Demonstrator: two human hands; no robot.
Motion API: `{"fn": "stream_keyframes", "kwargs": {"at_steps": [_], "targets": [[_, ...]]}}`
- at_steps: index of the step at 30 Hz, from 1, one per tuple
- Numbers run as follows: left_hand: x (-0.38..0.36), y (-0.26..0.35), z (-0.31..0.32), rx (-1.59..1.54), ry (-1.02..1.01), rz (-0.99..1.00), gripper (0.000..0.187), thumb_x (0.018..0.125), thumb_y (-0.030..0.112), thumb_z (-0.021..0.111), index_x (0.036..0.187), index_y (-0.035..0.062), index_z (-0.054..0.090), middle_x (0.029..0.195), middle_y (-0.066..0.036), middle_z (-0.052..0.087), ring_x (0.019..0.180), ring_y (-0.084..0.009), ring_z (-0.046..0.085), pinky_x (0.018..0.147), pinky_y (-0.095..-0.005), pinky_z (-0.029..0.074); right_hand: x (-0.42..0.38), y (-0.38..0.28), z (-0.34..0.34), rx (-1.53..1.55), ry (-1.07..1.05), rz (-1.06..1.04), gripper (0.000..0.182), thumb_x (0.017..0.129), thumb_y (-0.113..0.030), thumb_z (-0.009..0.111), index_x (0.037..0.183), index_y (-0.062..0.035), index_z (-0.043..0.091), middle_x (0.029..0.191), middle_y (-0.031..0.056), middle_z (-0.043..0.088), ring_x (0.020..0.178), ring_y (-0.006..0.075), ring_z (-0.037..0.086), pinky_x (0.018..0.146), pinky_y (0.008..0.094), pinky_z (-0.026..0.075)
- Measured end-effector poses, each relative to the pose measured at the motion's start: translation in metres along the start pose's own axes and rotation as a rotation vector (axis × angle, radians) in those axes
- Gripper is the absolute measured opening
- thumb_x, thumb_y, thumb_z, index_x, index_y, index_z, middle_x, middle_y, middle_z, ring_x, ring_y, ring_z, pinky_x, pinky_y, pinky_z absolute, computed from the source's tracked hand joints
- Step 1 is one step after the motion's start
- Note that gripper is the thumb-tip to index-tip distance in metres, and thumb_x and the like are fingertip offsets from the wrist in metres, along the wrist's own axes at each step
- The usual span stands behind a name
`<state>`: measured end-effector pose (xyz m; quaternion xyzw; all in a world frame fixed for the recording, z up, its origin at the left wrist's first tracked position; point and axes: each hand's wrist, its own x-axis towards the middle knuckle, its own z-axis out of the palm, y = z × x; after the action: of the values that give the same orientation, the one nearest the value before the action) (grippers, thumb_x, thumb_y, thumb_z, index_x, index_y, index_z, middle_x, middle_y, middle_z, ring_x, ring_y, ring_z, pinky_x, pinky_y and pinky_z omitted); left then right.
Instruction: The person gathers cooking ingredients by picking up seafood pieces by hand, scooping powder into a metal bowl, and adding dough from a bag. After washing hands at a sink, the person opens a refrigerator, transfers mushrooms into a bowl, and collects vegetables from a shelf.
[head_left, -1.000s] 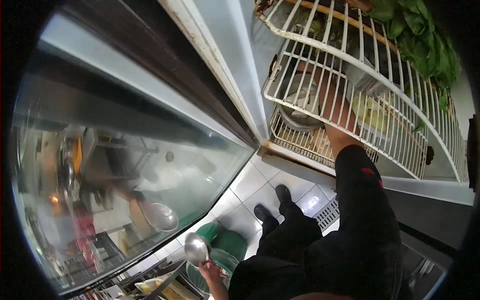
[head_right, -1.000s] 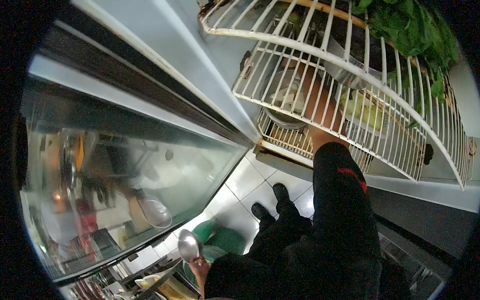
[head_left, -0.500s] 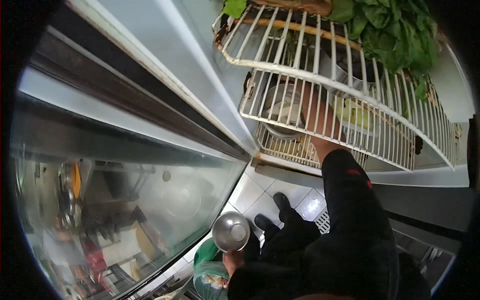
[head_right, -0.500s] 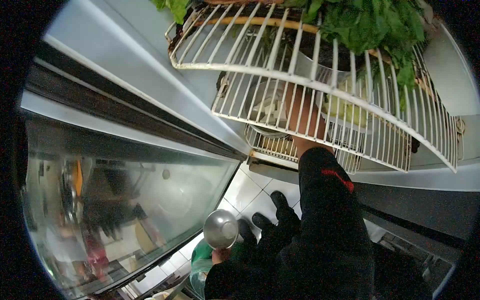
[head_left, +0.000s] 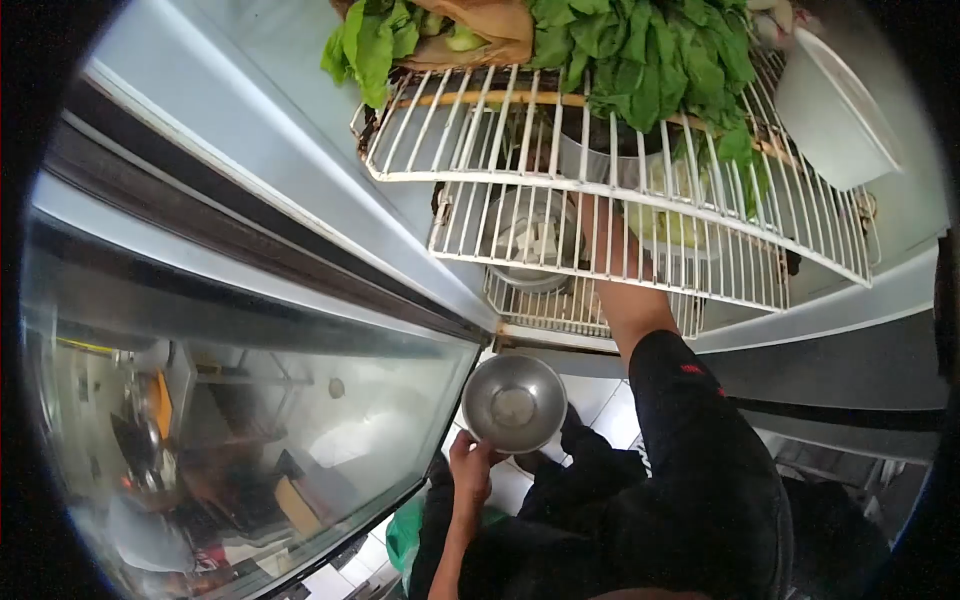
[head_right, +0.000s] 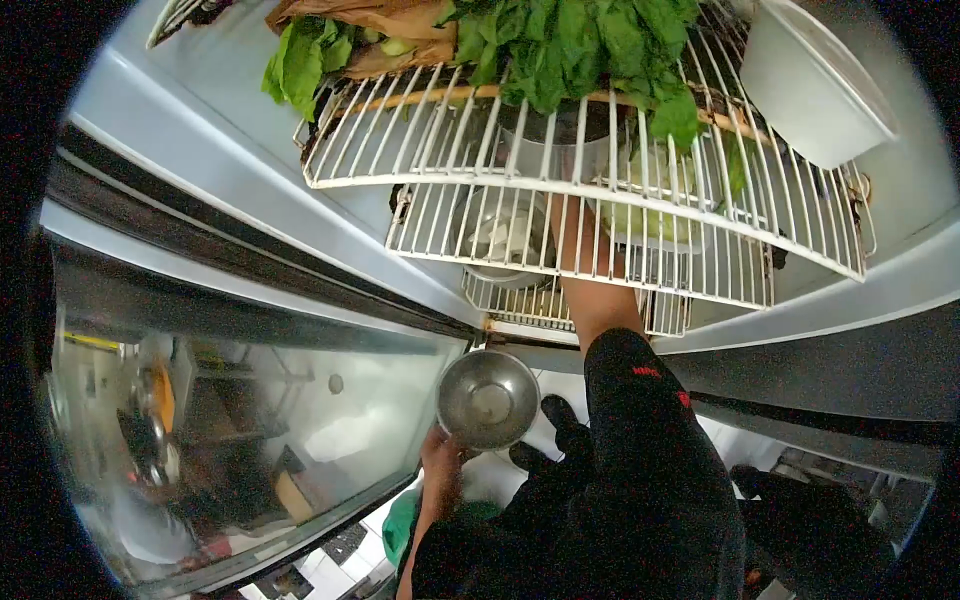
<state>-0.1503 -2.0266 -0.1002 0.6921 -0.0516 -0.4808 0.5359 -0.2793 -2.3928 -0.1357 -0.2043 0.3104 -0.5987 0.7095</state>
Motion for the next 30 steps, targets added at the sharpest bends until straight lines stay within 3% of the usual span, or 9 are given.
{"fn": "stream_keyframes", "kwargs": {"at_steps": [17, 19, 20, 22, 23, 26, 30], "targets": [[0.015, 0.033, 0.024, 0.054, -0.141, 0.049, 0.007, 0.077, -0.002, 0.051, 0.078, -0.0019, 0.045, 0.082, -0.015, 0.056, 0.068, -0.0247, 0.062, 0.062, -0.0355, 0.056, -0.001, -0.042, 0.018, 0.238, -0.150, -0.001, 0.035, 0.091, -0.015, 0.039, 0.121, 0.0015, 0.034, 0.111, 0.0238, 0.047, 0.105, 0.0433, 0.047, 0.095, 0.0572, 0.038], [0.020, 0.031, 0.033, 0.098, -0.177, 0.040, 0.008, 0.076, 0.000, 0.053, 0.080, -0.0034, 0.046, 0.081, -0.014, 0.056, 0.068, -0.0229, 0.061, 0.060, -0.0337, 0.056, -0.008, -0.052, 0.014, 0.237, -0.142, 0.052, 0.035, 0.091, -0.015, 0.039, 0.122, 0.0016, 0.034, 0.112, 0.0240, 0.047, 0.106, 0.0436, 0.047, 0.096, 0.0576, 0.038], [0.020, 0.031, 0.040, 0.120, -0.200, 0.042, 0.009, 0.076, 0.000, 0.054, 0.080, -0.0035, 0.047, 0.081, -0.013, 0.056, 0.067, -0.0223, 0.061, 0.060, -0.0333, 0.056, 0.015, -0.047, -0.015, 0.159, -0.116, 0.247, 0.035, 0.091, -0.013, 0.040, 0.120, 0.0043, 0.036, 0.109, 0.0231, 0.049, 0.104, 0.0415, 0.049, 0.094, 0.0541, 0.041], [0.020, 0.033, 0.054, 0.165, -0.244, 0.051, 0.010, 0.075, 0.000, 0.055, 0.080, -0.0039, 0.048, 0.081, -0.012, 0.056, 0.066, -0.0211, 0.060, 0.059, -0.0326, 0.056, -0.025, -0.058, -0.013, 0.103, 0.046, 0.306, 0.033, 0.089, -0.010, 0.042, 0.117, 0.0075, 0.038, 0.111, 0.0230, 0.049, 0.104, 0.0396, 0.050, 0.094, 0.0508, 0.043], [0.020, 0.034, 0.062, 0.213, -0.276, 0.065, 0.012, 0.075, 0.001, 0.056, 0.083, -0.0032, 0.050, 0.081, -0.012, 0.056, 0.068, -0.0206, 0.060, 0.062, -0.0327, 0.055, -0.054, -0.068, -0.019, 0.223, -0.049, 0.406, 0.023, 0.087, -0.007, 0.047, 0.106, 0.0054, 0.043, 0.111, 0.0239, 0.046, 0.103, 0.0346, 0.051, 0.089, 0.0456, 0.049], [0.027, 0.029, 0.082, 0.465, -0.366, 0.135, 0.013, 0.072, 0.001, 0.056, 0.084, -0.0021, 0.053, 0.081, -0.012, 0.055, 0.069, -0.0196, 0.059, 0.063, -0.0324, 0.054, -0.125, -0.085, -0.025, -0.179, -0.138, 0.401, 0.022, 0.082, -0.001, 0.049, 0.103, 0.0051, 0.053, 0.103, 0.0177, 0.055, 0.095, 0.0290, 0.056, 0.086, 0.0416, 0.049], [0.024, 0.026, 0.124, 0.253, -0.472, 0.042, 0.011, 0.071, 0.001, 0.056, 0.080, -0.0024, 0.051, 0.078, -0.011, 0.055, 0.064, -0.0182, 0.057, 0.059, -0.0308, 0.056, -0.180, -0.083, -0.041, -0.683, -0.129, 0.298, 0.022, 0.078, -0.002, 0.053, 0.100, 0.0025, 0.058, 0.091, 0.0112, 0.059, 0.082, 0.0190, 0.057, 0.075, 0.0316, 0.047]]}}
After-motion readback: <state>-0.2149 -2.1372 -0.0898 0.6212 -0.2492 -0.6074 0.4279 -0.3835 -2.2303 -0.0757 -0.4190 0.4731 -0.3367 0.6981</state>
